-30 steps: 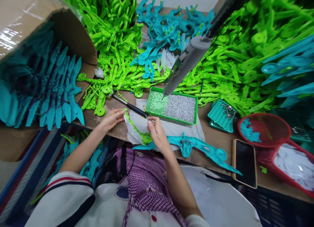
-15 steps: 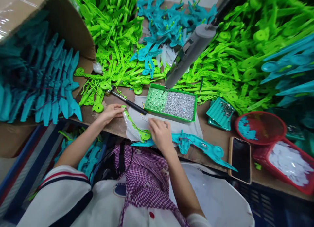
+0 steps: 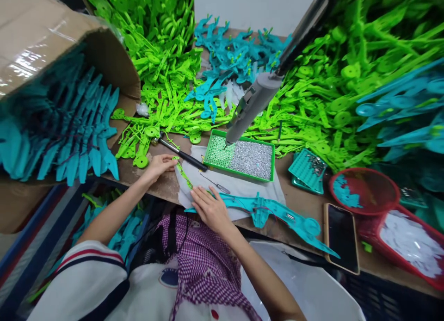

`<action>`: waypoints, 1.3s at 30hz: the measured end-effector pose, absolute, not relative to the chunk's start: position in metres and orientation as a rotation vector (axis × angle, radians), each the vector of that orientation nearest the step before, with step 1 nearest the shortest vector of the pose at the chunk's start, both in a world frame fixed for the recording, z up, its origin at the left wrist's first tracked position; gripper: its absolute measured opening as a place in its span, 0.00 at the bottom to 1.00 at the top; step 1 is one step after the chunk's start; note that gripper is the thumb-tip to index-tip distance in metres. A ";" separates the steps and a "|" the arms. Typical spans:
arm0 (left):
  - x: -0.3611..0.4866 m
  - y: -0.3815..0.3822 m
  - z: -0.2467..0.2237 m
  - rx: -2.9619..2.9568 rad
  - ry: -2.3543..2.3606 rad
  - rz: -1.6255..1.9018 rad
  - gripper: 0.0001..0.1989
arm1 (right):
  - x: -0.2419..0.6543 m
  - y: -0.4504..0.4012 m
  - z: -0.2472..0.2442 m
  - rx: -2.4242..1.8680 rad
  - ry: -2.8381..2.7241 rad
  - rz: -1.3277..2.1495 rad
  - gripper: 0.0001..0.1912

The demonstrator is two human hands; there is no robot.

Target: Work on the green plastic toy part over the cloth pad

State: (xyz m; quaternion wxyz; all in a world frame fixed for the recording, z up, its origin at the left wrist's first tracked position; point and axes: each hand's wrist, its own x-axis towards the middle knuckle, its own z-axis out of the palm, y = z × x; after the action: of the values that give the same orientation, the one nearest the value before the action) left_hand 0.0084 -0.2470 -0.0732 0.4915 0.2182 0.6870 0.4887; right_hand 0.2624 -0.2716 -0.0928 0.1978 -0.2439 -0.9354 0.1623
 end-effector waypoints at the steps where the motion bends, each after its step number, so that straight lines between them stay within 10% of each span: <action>1: 0.005 -0.246 -0.075 0.566 1.685 1.200 0.17 | 0.258 -0.269 -0.092 -0.674 -2.627 0.454 0.20; 19: 0.018 -0.140 -0.076 2.274 1.947 0.555 0.09 | 0.270 -0.273 -0.045 -0.787 -2.093 0.815 0.16; 30: 0.057 -0.238 -0.050 2.452 1.494 1.348 0.10 | 0.245 -0.244 -0.036 -0.939 -1.061 1.897 0.27; 39: 0.066 -0.305 -0.071 2.840 1.515 1.554 0.09 | 0.238 -0.269 -0.041 -0.861 -1.099 1.957 0.25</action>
State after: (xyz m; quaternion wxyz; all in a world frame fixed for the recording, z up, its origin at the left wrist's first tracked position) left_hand 0.0665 -0.3049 -0.0711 -0.2147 0.7761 0.4140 0.4245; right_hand 0.2376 -0.2693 -0.0414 0.3604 -0.3342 -0.4263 0.7594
